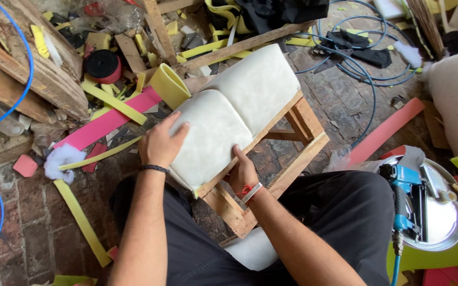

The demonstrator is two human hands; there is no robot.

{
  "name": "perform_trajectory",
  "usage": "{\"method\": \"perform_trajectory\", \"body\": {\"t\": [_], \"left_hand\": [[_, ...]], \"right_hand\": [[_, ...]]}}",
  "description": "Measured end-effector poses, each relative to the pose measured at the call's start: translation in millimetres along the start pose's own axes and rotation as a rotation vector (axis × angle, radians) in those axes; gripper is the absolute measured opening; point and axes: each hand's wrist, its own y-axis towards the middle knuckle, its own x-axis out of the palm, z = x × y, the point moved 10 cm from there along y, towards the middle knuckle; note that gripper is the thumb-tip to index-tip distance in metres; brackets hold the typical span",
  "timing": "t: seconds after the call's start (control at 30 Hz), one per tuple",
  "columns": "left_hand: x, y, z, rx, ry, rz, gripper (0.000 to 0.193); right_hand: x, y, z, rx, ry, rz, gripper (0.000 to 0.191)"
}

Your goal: The person uses a pneumatic staple gun to attach a white fabric cover to a wooden chair frame. They repeatedly staple along the edges, adjust the fabric, and flip the cushion to work on different sides.

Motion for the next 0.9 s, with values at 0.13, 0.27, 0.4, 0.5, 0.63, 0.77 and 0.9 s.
{"method": "perform_trajectory", "body": {"t": [0.13,0.27,0.4,0.5,0.63,0.77,0.9], "left_hand": [[47.8,17.1,30.6,0.032,0.363,-0.380,0.100],[100.5,55.9,114.5,0.317,0.370,-0.417,0.121],[133.5,82.5,168.8,0.422,0.580,-0.391,0.122],[141.3,90.0,188.0,0.416,0.674,-0.371,0.126],[143.2,84.2,191.6,0.373,0.740,-0.320,0.131],[141.2,80.2,193.2,0.386,0.734,-0.256,0.129],[138.9,90.0,193.3,0.245,0.641,-0.244,0.130]], "right_hand": [[-12.5,-15.7,9.3,0.148,-0.216,-0.049,0.086],[-54.3,-31.4,-28.6,0.211,-0.919,-0.139,0.073],[-177.3,-88.7,-173.5,-0.336,-1.511,0.393,0.045],[-327.3,-173.2,-227.7,-0.419,-1.192,0.924,0.047],[-432.5,-193.4,-184.2,-0.103,-1.563,1.055,0.082],[-452.1,-190.0,-146.5,-0.021,-1.507,1.048,0.084],[-435.9,-212.8,-170.0,0.035,-1.164,1.080,0.077]]}}
